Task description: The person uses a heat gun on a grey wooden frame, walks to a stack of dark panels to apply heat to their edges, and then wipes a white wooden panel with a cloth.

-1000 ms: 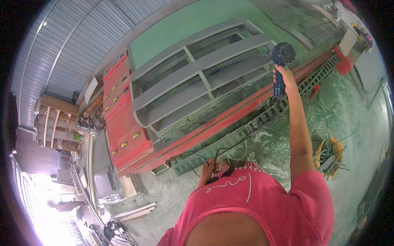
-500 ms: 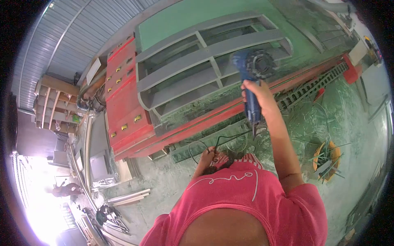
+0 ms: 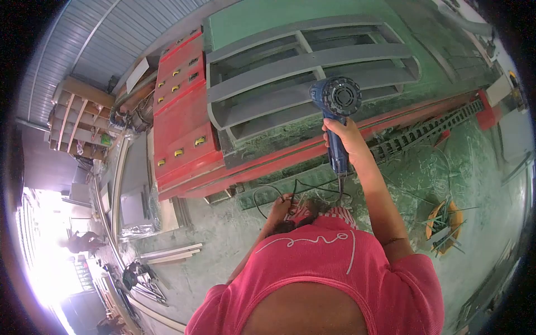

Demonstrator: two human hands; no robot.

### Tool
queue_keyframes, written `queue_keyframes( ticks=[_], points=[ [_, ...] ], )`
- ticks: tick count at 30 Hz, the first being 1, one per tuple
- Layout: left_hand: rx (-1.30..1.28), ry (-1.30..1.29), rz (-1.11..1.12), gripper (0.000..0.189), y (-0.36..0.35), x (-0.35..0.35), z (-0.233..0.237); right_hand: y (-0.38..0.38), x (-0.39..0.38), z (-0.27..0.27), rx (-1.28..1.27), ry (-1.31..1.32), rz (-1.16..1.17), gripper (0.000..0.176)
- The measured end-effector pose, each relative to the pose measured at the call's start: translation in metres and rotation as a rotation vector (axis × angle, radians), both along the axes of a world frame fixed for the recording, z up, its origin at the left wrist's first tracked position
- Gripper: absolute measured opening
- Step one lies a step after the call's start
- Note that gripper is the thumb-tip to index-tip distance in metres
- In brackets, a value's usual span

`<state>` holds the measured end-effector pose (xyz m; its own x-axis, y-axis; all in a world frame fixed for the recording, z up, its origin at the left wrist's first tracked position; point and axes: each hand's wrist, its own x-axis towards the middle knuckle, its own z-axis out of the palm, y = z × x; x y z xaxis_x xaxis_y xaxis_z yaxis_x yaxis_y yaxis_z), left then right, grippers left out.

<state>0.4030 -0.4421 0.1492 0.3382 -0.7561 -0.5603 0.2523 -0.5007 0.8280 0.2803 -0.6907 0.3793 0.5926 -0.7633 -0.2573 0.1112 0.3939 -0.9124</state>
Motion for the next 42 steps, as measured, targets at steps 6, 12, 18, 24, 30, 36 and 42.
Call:
queue_keyframes(
  ticks=[6, 12, 18, 24, 30, 36, 42],
  points=[
    [0.001, 0.083, 0.003, 0.035, 0.011, 0.026, 0.044, 0.02, 0.028, -0.003, 0.003, 0.018, 0.058, 0.027],
    [0.014, 0.161, 0.039, 0.038, 0.021, 0.043, 0.041, 0.058, 0.075, 0.003, 0.013, -0.013, 0.245, 0.03],
    [0.008, 0.072, 0.019, 0.034, 0.025, 0.049, 0.029, 0.097, 0.127, 0.018, 0.012, -0.062, 0.39, 0.023],
    [-0.002, 0.084, -0.014, 0.026, 0.029, 0.054, 0.032, 0.106, 0.157, 0.002, 0.042, 0.03, 0.508, 0.038],
    [-0.083, 0.119, 0.045, 0.027, 0.028, 0.053, 0.019, 0.103, 0.158, -0.015, 0.031, 0.024, 0.477, 0.034],
    [-0.009, 0.039, 0.034, 0.033, 0.026, 0.052, 0.013, 0.093, 0.167, 0.003, 0.001, -0.047, 0.504, 0.031],
    [-0.014, 0.04, -0.009, 0.033, 0.03, 0.054, 0.014, 0.083, 0.195, 0.042, -0.104, -0.124, 0.467, 0.031]
  ],
)
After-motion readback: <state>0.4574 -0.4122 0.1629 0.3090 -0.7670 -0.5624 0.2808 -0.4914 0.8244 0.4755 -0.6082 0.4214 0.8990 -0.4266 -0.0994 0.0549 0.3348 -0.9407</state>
